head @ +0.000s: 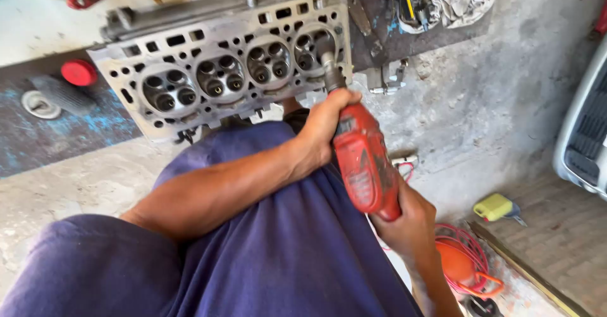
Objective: Cleaning and lapping valve seats on an engine cylinder head using a brush and a power tool
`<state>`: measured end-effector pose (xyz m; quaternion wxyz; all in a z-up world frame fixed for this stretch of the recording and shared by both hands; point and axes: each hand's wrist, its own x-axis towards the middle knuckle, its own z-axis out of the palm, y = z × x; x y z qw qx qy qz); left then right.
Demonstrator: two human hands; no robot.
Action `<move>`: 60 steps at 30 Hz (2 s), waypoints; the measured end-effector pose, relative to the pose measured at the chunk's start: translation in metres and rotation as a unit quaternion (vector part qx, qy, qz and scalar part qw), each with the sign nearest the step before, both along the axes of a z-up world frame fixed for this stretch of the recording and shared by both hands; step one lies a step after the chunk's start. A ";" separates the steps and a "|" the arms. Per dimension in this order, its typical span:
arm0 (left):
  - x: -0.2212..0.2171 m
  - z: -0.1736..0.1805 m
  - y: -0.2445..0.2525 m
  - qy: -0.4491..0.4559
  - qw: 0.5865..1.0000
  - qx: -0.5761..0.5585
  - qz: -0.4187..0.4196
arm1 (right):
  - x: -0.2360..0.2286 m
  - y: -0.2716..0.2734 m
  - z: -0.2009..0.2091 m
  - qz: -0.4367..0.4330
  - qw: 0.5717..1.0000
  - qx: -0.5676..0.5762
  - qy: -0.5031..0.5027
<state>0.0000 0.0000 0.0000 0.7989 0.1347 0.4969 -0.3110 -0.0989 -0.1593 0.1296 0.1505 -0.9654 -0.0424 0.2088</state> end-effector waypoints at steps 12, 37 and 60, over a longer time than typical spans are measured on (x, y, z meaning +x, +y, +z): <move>0.024 0.014 0.001 -0.003 1.000 0.024 -0.001 | 0.029 0.002 0.009 0.001 0.999 0.018 -0.027; -0.030 0.015 0.053 0.026 0.997 0.052 0.058 | -0.008 0.011 -0.014 0.083 0.993 0.089 0.000; -0.047 -0.002 0.080 0.021 0.999 0.021 0.026 | -0.045 0.072 -0.015 0.014 1.000 0.027 0.009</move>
